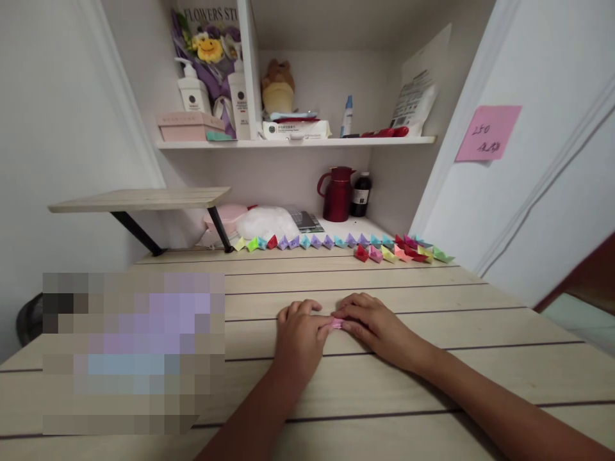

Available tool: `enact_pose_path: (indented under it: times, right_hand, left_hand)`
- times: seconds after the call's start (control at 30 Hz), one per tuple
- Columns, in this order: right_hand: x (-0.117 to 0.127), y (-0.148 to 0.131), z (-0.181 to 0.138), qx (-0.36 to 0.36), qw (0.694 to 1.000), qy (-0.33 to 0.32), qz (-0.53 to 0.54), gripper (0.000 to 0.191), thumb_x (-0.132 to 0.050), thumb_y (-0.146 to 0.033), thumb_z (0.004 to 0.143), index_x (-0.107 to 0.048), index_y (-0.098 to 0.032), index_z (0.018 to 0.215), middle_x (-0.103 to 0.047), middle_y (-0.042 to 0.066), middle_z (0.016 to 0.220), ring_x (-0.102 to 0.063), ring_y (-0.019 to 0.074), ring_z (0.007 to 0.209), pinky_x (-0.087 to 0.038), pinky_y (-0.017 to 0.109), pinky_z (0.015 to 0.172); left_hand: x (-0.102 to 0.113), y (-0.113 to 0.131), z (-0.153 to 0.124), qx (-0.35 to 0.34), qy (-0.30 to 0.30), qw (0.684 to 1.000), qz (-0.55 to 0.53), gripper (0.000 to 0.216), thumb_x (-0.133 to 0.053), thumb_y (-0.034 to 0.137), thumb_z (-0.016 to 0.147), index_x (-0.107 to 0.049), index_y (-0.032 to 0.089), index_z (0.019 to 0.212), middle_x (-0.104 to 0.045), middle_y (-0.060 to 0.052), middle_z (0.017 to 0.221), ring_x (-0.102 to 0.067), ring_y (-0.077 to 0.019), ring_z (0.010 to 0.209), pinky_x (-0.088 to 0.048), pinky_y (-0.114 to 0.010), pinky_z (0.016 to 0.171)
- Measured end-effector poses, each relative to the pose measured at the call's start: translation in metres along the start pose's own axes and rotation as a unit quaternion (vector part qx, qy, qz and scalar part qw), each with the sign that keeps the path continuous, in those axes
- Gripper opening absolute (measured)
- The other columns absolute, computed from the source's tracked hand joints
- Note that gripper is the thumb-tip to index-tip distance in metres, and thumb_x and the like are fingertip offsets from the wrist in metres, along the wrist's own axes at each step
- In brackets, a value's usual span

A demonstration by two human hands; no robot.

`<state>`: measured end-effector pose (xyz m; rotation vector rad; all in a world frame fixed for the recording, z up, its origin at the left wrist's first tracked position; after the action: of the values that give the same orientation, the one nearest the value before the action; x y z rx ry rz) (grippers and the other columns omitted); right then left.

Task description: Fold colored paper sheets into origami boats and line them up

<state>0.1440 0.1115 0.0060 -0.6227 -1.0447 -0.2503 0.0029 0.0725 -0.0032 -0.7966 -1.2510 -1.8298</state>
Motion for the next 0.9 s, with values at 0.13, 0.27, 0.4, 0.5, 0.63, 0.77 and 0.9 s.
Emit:
enact_pose_path:
  times: [0.13,0.27,0.4,0.5,0.63,0.77,0.9]
  right_hand:
    - [0.000,-0.004,0.000,-0.004,1.000,-0.008,0.003,0.028,-0.063,-0.036,0.085,-0.060,-0.025,0.111,-0.064,0.006,0.110,-0.055,0.0239,0.102,-0.042,0.039,0.089]
    - [-0.001,-0.015,0.001,-0.008,0.999,0.005,-0.043,0.017,-0.058,-0.032,0.088,-0.061,-0.022,0.102,-0.067,0.007,0.102,-0.058,0.0232,0.093,-0.043,0.036,0.082]
    - [-0.007,-0.027,0.009,-0.010,0.990,-0.006,-0.137,0.020,-0.045,-0.023,0.093,-0.063,-0.019,0.087,-0.067,0.009,0.087,-0.058,0.0220,0.081,-0.041,0.034,0.076]
    - [-0.004,-0.028,0.021,-0.051,0.994,-0.013,-0.100,0.017,-0.052,-0.020,0.088,-0.064,-0.018,0.076,-0.067,0.009,0.079,-0.058,0.0222,0.077,-0.038,0.035,0.079]
    - [0.012,-0.020,0.036,-0.098,0.995,0.013,-0.034,0.014,-0.060,-0.023,0.081,-0.065,-0.018,0.069,-0.068,0.008,0.075,-0.059,0.0226,0.077,-0.039,0.034,0.076]
    - [0.017,-0.014,0.043,-0.139,0.987,0.031,0.075,0.030,-0.051,-0.038,0.087,-0.062,-0.017,0.069,-0.062,0.002,0.065,-0.054,0.0158,0.062,-0.039,0.026,0.059]
    - [-0.004,-0.006,0.036,-0.219,0.891,0.069,0.392,0.040,-0.064,-0.053,0.075,-0.053,-0.017,0.062,-0.048,-0.004,0.055,-0.040,0.0112,0.054,-0.030,0.025,0.055]
  left_hand:
    - [0.001,-0.001,-0.001,0.003,0.006,1.000,-0.012,0.025,-0.059,0.025,0.087,-0.071,0.041,0.102,-0.065,0.001,0.115,-0.051,-0.0219,0.109,-0.032,-0.041,0.093]
    - [0.002,-0.001,-0.002,-0.001,0.020,1.000,-0.024,0.020,-0.061,0.024,0.086,-0.074,0.038,0.094,-0.066,0.001,0.113,-0.052,-0.0222,0.107,-0.032,-0.041,0.092]
    - [0.003,-0.001,-0.002,-0.002,0.033,0.999,-0.028,0.018,-0.058,0.024,0.087,-0.074,0.032,0.082,-0.066,0.000,0.111,-0.053,-0.0217,0.105,-0.032,-0.040,0.091]
    - [0.004,-0.004,-0.002,0.007,0.042,0.998,-0.041,0.018,-0.058,0.025,0.087,-0.073,0.030,0.080,-0.067,0.000,0.108,-0.054,-0.0214,0.104,-0.033,-0.040,0.092]
    - [0.008,-0.011,0.001,0.035,0.067,0.990,-0.118,0.010,-0.066,0.032,0.080,-0.072,0.027,0.086,-0.069,-0.002,0.100,-0.058,-0.0220,0.098,-0.038,-0.039,0.090]
    - [0.013,-0.023,0.006,0.083,0.122,0.951,-0.271,0.013,-0.072,0.019,0.069,-0.071,0.021,0.083,-0.070,-0.005,0.095,-0.062,-0.0210,0.091,-0.045,-0.033,0.083]
    - [0.008,-0.029,0.011,0.122,0.110,0.875,-0.455,0.019,-0.070,0.018,0.069,-0.069,0.017,0.089,-0.072,-0.007,0.089,-0.064,-0.0184,0.080,-0.050,-0.028,0.074]
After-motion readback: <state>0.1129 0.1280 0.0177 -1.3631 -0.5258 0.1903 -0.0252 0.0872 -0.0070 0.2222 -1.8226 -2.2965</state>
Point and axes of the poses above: each hand's wrist, its own z-axis towards the middle knuckle, its own x-axis out of the back of the hand, y = z × x, the point moved 6 cm from there along z, towards the middle knuckle
